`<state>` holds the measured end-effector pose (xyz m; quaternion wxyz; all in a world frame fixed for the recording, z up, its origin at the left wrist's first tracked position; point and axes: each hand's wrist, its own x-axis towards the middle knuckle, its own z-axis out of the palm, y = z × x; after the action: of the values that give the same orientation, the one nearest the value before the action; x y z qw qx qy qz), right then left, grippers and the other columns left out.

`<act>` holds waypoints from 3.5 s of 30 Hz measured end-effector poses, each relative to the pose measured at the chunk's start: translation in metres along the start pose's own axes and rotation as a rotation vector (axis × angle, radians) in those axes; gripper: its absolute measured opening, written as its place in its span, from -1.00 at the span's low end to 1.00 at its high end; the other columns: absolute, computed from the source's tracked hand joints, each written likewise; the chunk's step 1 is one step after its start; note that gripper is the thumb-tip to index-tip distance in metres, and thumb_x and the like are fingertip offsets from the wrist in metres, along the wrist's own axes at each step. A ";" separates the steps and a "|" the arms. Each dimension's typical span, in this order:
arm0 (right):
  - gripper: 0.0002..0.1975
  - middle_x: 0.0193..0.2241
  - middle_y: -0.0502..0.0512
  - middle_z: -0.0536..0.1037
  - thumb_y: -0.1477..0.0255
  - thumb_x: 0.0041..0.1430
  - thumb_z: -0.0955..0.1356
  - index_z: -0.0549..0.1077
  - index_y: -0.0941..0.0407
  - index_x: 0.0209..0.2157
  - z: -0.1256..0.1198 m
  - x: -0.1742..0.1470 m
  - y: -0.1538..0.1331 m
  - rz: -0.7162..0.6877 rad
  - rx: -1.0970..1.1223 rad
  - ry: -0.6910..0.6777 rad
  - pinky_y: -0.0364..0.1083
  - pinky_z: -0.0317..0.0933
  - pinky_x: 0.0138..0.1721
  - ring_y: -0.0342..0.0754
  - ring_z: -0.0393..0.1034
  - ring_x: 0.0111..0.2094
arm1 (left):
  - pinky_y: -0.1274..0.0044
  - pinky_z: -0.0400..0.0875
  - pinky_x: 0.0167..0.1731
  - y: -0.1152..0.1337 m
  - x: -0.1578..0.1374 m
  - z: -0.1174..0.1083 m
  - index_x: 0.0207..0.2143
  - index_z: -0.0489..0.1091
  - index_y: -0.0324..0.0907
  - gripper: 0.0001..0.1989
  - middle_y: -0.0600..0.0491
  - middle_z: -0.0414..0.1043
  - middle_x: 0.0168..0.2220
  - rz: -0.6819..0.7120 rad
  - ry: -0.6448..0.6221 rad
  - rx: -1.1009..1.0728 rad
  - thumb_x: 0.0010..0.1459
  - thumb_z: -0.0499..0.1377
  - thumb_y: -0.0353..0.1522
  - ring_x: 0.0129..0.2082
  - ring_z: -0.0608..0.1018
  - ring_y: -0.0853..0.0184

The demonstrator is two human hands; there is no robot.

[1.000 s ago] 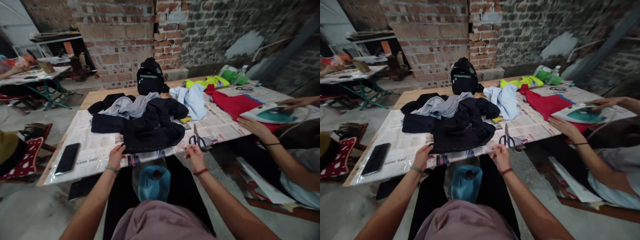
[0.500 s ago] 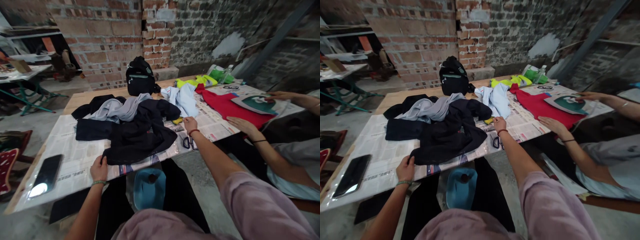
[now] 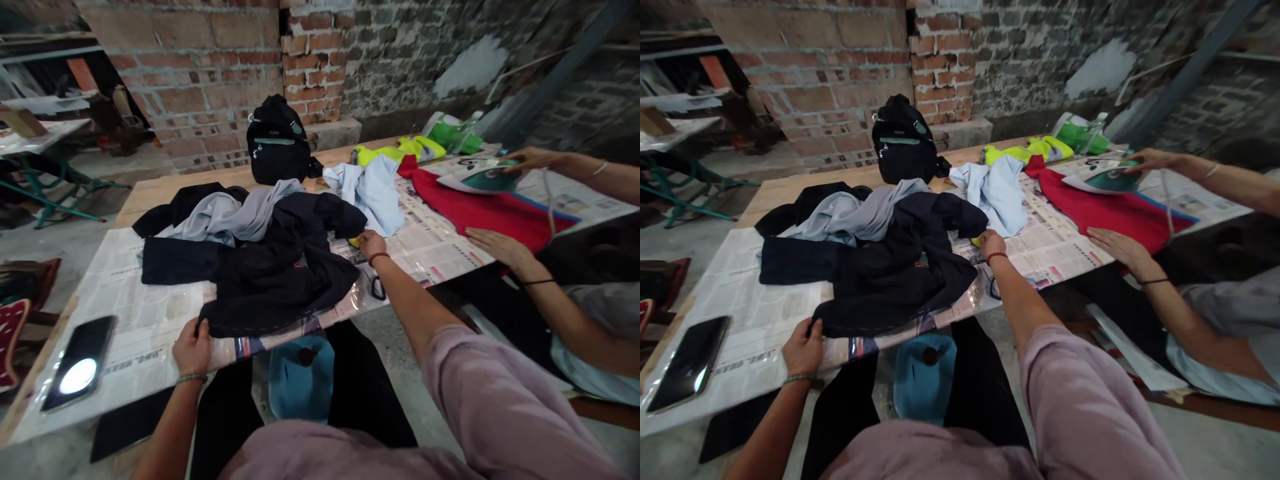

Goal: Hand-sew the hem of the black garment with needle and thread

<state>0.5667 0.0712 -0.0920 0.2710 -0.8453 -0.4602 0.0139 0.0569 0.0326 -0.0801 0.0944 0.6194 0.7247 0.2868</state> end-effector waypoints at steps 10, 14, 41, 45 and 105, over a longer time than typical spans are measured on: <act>-0.69 -0.28 0.21 0.45 0.49 0.01 0.16 0.44 0.20 -0.25 -0.022 -0.035 0.011 -0.117 -0.099 0.020 -0.09 0.08 -0.19 0.00 0.24 -0.22 | 0.54 0.24 -0.36 -0.004 0.001 0.003 -0.28 0.38 -0.14 -0.73 0.07 0.43 -0.40 0.014 0.001 0.016 0.06 0.01 -0.22 -0.37 0.42 0.31; -0.67 -0.21 0.17 0.44 0.48 -0.12 0.28 0.43 0.13 -0.22 -0.031 -0.057 0.008 -0.373 -0.315 -0.209 -0.02 0.00 -0.15 0.08 0.18 -0.14 | 0.55 0.24 -0.35 -0.003 0.001 0.003 -0.28 0.39 -0.15 -0.73 0.06 0.43 -0.39 0.018 0.001 0.019 0.05 0.00 -0.23 -0.36 0.43 0.31; -0.60 -0.34 0.02 0.45 0.46 -0.16 0.41 0.35 0.05 -0.19 -0.082 -0.338 -0.131 0.238 1.551 -0.854 -0.06 0.28 -0.29 -0.07 0.40 -0.29 | 0.64 0.27 -0.50 0.013 -0.127 -0.035 -0.22 0.34 -0.21 -0.70 0.03 0.38 -0.30 -0.200 -0.147 -0.865 -0.01 0.09 -0.27 -0.46 0.41 0.47; -0.51 -0.37 0.00 0.45 0.50 -0.17 0.39 0.28 0.06 -0.11 -0.067 -0.355 -0.143 0.080 1.277 -0.778 -0.11 0.26 -0.33 -0.13 0.38 -0.37 | 0.66 0.23 -0.58 0.025 -0.180 -0.045 -0.25 0.34 -0.23 -0.70 0.03 0.39 -0.33 -0.294 -0.514 -1.063 -0.05 0.16 -0.27 -0.51 0.39 0.50; -0.83 -0.64 -0.11 0.35 0.55 -0.16 0.36 0.25 0.16 -0.48 -0.060 -0.367 -0.122 0.329 1.599 -1.352 -0.20 0.08 -0.53 -0.24 0.27 -0.63 | 0.61 0.19 -0.42 0.046 -0.199 -0.059 -0.49 0.33 -0.19 -0.82 0.07 0.32 -0.50 0.368 -0.585 -0.420 0.09 -0.02 -0.40 -0.46 0.36 0.43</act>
<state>0.2774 -0.1917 -0.0659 0.4309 -0.2897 -0.2523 0.8166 0.1091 -0.1713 -0.0510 0.3682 0.7616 0.4698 0.2524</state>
